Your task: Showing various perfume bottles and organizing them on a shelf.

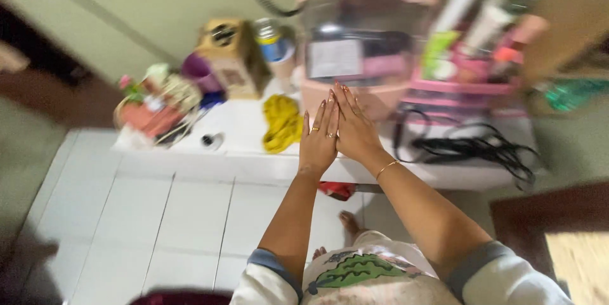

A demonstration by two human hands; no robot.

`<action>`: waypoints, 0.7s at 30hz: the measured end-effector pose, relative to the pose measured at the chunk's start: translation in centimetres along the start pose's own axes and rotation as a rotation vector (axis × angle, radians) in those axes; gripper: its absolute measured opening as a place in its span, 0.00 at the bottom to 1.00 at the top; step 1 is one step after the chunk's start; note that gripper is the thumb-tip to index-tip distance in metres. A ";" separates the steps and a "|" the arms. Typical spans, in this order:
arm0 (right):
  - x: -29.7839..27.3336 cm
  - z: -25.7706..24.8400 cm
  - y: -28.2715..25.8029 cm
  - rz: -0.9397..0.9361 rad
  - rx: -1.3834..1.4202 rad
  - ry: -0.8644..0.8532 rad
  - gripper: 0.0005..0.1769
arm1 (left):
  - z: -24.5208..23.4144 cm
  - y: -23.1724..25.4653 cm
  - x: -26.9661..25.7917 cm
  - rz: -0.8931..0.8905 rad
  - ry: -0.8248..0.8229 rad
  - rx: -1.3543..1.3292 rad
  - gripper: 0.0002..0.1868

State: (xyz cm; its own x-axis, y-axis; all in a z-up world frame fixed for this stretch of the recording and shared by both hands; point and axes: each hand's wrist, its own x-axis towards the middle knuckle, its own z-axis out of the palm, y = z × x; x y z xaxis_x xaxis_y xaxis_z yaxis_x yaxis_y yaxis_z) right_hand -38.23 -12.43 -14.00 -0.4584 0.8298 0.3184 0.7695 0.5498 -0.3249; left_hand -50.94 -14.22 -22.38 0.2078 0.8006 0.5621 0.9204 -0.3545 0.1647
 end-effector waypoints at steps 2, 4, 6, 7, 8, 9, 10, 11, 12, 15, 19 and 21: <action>-2.2 -3.4 3.5 0.071 -0.052 0.042 0.46 | 0.1 4.6 2.9 0.098 -0.021 -0.062 0.42; -4.3 -6.1 7.4 0.124 -0.102 0.079 0.47 | 0.7 8.9 5.8 0.182 -0.035 -0.113 0.42; -6.7 -8.2 11.7 0.115 -0.266 0.210 0.40 | 1.5 13.3 8.3 0.281 -0.043 -0.033 0.42; -7.6 -9.9 13.0 0.129 -0.274 0.220 0.40 | 2.1 15.4 9.5 0.299 -0.040 -0.040 0.42; -8.5 -11.7 14.3 0.195 -0.250 0.220 0.41 | 2.7 17.4 10.7 0.341 -0.023 -0.135 0.42; -9.1 -13.6 15.8 0.251 -0.226 0.219 0.42 | 3.3 19.5 12.1 0.375 -0.002 -0.228 0.42; -9.9 -15.3 17.3 0.256 -0.234 0.226 0.42 | 3.8 21.6 13.5 0.384 0.004 -0.232 0.42; -10.8 -17.0 18.8 0.213 -0.237 0.293 0.44 | 4.2 23.7 14.8 0.424 -0.022 -0.208 0.44; -11.6 -18.8 20.3 0.169 -0.242 0.359 0.46 | 4.7 25.8 16.1 0.464 -0.048 -0.183 0.45; -13.1 -23.4 25.7 0.178 -0.279 0.407 0.43 | 8.3 31.5 20.3 0.523 0.071 -0.180 0.40; -13.8 -28.4 30.7 0.161 -0.260 0.502 0.42 | 8.0 37.6 24.5 0.552 0.200 -0.277 0.38; -13.7 -30.9 31.8 0.138 -0.189 0.498 0.43 | 8.8 39.8 26.0 0.427 0.310 -0.214 0.38</action>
State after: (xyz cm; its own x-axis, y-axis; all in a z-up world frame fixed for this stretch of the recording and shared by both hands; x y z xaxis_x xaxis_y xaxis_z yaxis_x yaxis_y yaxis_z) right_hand 6.19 -9.26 -1.17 -0.1168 0.7220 0.6820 0.8950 0.3742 -0.2428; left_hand -5.99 -3.29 -8.33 0.4101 0.3974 0.8209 0.6822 -0.7311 0.0131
